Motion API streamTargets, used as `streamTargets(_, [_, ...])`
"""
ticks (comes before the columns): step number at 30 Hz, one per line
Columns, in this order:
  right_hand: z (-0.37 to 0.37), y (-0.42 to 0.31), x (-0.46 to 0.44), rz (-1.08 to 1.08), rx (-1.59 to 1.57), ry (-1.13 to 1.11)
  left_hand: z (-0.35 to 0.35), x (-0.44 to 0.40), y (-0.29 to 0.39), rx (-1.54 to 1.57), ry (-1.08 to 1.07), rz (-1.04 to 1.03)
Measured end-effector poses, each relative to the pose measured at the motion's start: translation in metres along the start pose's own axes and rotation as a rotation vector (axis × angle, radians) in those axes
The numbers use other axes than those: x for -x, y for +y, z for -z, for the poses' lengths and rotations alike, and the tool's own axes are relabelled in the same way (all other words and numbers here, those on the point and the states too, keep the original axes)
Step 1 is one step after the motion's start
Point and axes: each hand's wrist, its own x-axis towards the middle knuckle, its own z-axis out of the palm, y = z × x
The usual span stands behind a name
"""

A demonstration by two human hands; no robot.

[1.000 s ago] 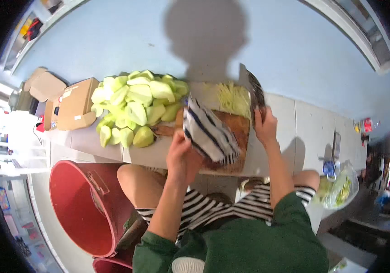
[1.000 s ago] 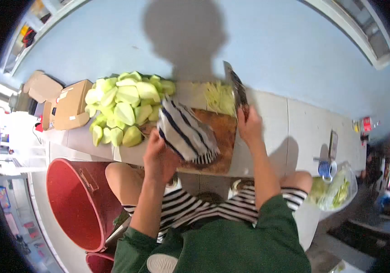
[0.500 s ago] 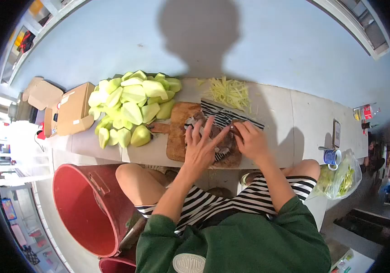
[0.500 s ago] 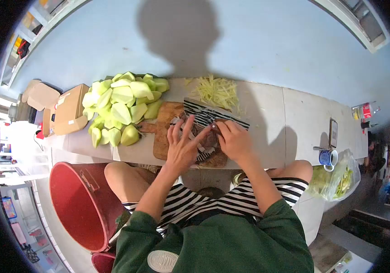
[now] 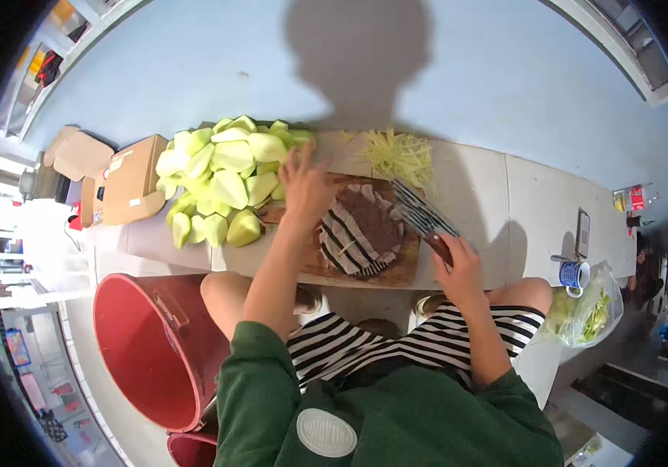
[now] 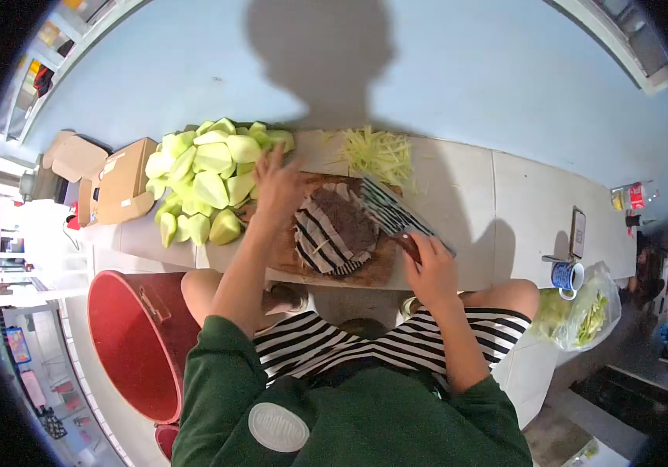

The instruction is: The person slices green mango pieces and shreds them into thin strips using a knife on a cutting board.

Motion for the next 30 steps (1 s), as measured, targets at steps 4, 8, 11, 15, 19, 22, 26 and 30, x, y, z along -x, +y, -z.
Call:
streamTargets(4, [-0.024,-0.008,0.017,-0.107,-0.245,-0.057,0.003,0.045,-0.092,0.172,0.174,0.500])
streamTargets(8, [-0.045,-0.033,0.018,-0.143,-0.294,-0.155,0.013,0.078,-0.136,0.131,-0.185,0.779])
streamTargets(11, [-0.059,-0.036,0.018,-0.206,-0.372,-0.243,0.005,0.097,-0.135,0.015,-0.272,0.722])
streamTargets(15, [-0.052,-0.050,0.017,-0.177,-0.381,-0.315,0.003,0.101,-0.138,-0.039,-0.291,0.651])
streamTargets(19, [-0.051,-0.055,0.023,-0.096,-0.431,-0.386,0.011,0.098,-0.133,0.037,-0.326,0.694])
streamTargets(22, [-0.050,-0.051,0.022,-0.074,-0.390,-0.349,0.003,0.100,-0.135,0.143,-0.265,0.711])
streamTargets(26, [-0.050,-0.051,0.021,-0.052,-0.290,-0.060,-0.002,0.105,-0.137,0.438,-0.234,0.848])
streamTargets(30, [-0.031,-0.056,0.018,-0.128,-0.272,-0.043,0.024,0.098,-0.119,1.020,-0.221,1.060])
